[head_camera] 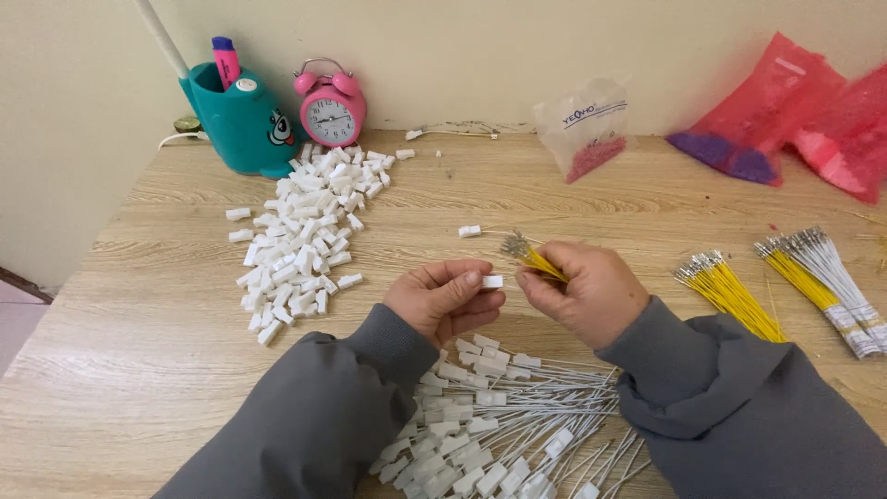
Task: The person assembles small white plastic LED holders onto yellow wires. They pick up a holder, slide it onto a wire, and place the completed unit on the table, repeating this process for multiple wires.
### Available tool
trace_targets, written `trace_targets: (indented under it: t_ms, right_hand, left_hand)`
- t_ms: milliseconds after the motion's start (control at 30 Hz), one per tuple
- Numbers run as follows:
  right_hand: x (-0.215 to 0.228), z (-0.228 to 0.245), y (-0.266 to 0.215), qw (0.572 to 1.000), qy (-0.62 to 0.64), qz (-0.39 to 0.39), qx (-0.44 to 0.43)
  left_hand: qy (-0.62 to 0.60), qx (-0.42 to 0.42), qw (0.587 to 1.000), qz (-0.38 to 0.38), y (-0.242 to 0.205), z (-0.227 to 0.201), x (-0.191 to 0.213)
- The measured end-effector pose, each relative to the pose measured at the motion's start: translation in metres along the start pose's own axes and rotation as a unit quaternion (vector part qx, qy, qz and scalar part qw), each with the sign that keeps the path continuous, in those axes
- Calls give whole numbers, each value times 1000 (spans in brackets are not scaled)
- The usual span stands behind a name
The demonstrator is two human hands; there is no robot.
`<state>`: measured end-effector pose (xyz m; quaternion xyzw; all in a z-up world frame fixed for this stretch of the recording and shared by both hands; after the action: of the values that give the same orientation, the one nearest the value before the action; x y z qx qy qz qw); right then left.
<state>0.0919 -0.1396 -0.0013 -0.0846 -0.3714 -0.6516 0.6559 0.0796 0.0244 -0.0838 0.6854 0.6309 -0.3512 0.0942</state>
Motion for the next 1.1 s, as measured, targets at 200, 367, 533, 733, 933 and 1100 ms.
trace_targets:
  t_ms: [200, 367, 533, 733, 933, 1100]
  right_hand:
    - [-8, 7, -3, 1000, 5, 4, 20]
    - [-11, 7, -3, 1000, 4, 16, 25]
    - [-4, 8, -1, 999, 19, 27, 38]
    - [61, -44, 27, 995, -60, -37, -66]
    - [94, -53, 34, 987, -99, -111, -53]
    - [82, -30, 30, 989, -70, -126, 8]
  left_hand:
    - [11, 3, 1000, -8, 4, 5, 4]
    - [31, -10, 999, -15, 6, 7, 4]
    - [47, -42, 998, -18, 9, -2, 1]
    - [209, -144, 966, -45, 66, -27, 36]
    - [419, -139, 886, -141, 65, -41, 42]
    - [676, -256, 691, -18, 26, -17, -1]
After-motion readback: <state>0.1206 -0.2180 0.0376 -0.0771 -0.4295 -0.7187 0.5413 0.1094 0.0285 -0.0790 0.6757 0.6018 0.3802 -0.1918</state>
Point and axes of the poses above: each hand's wrist, its own y-axis towards the middle knuckle, its own x-axis out of the back of the hand, z = x × y, the point moved 8 cm from there along y, towards the middle knuckle, and after that the axes turned 10 degrees about -z, right-handed, at the moved point
